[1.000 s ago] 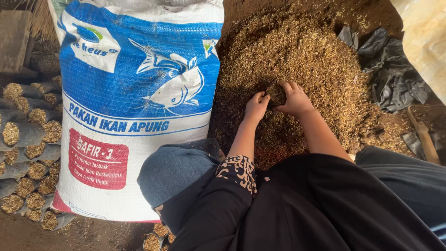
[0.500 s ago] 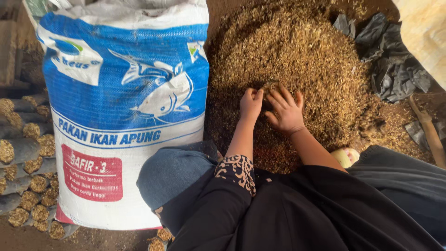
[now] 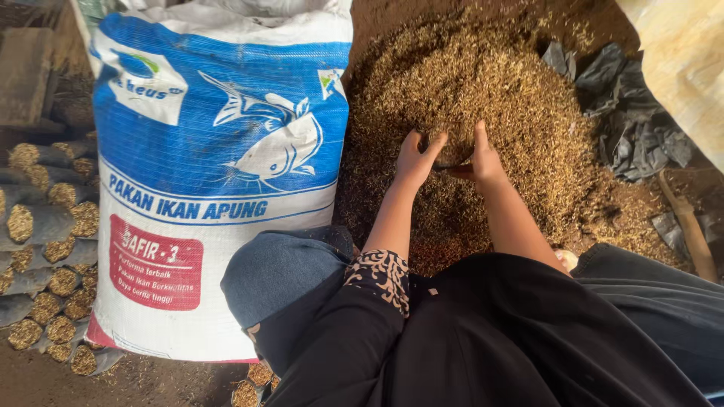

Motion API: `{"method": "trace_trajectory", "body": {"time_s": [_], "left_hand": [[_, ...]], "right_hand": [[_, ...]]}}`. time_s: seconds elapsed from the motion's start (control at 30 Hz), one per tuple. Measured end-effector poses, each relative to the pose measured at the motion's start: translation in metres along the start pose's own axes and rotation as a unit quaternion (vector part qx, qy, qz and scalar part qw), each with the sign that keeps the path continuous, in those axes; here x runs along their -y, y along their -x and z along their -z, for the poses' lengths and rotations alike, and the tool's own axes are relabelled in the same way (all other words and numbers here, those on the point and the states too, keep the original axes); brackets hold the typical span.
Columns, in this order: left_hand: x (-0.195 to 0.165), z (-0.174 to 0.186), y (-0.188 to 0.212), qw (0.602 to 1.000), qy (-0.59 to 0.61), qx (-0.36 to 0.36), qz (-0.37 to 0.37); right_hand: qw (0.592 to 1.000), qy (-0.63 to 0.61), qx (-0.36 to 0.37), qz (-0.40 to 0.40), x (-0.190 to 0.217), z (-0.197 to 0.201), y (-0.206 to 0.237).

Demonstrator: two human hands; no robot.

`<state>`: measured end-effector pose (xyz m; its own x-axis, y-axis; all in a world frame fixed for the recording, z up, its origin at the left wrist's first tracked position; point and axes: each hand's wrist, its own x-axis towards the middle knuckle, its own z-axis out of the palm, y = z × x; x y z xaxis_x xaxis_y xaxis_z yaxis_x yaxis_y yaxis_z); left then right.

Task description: The person scoops floating fish feed pellets from a large pile on the ground using a small black plastic cup. They then pour the pellets into a large white sack labeled 'PAKAN IKAN APUNG' and place the filled cup on the ground next to other filled cups.

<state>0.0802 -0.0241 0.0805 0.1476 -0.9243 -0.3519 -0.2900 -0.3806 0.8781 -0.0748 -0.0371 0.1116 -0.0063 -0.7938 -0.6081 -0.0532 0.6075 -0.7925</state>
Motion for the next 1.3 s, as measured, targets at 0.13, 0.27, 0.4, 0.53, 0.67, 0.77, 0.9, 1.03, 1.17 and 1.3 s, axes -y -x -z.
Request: {"method": "trace_trajectory", "body": {"time_s": [0.13,0.27,0.4,0.53,0.67,0.77,0.9,1.03,1.17,1.3], "left_hand": [[-0.059,0.045,0.012,0.995,-0.043,0.007,-0.086],[-0.104,0.112,0.025,0.948,-0.065,-0.075,-0.302],[-0.136,0.199,0.053,0.908,-0.133,-0.168,-0.359],[-0.136,0.291,0.122,0.882,-0.163,-0.216,-0.385],[-0.121,0.353,0.209,0.868,-0.224,-0.3,-0.326],[-0.097,0.378,0.279,0.879,-0.239,-0.34,-0.233],[-0.063,0.394,0.357,0.884,-0.24,-0.38,-0.128],[-0.018,0.392,0.425,0.88,-0.244,-0.407,-0.021],[0.029,0.377,0.484,0.859,-0.231,-0.456,0.006],[0.073,0.349,0.534,0.845,-0.192,-0.495,0.062]], "right_hand": [[0.993,0.093,0.037,0.07,0.079,-0.005,0.037],[0.968,0.121,0.077,0.207,0.157,-0.029,0.079],[0.934,0.072,0.214,0.276,0.197,-0.085,0.12],[0.898,0.083,0.297,0.314,0.208,-0.157,0.161],[0.871,0.106,0.394,0.273,0.198,-0.234,0.204],[0.849,0.143,0.453,0.232,0.173,-0.286,0.238],[0.817,0.188,0.512,0.188,0.127,-0.336,0.285],[0.782,0.241,0.551,0.164,0.074,-0.368,0.33],[0.727,0.319,0.589,0.151,0.024,-0.388,0.369],[0.665,0.369,0.632,0.149,-0.02,-0.397,0.403]]}}
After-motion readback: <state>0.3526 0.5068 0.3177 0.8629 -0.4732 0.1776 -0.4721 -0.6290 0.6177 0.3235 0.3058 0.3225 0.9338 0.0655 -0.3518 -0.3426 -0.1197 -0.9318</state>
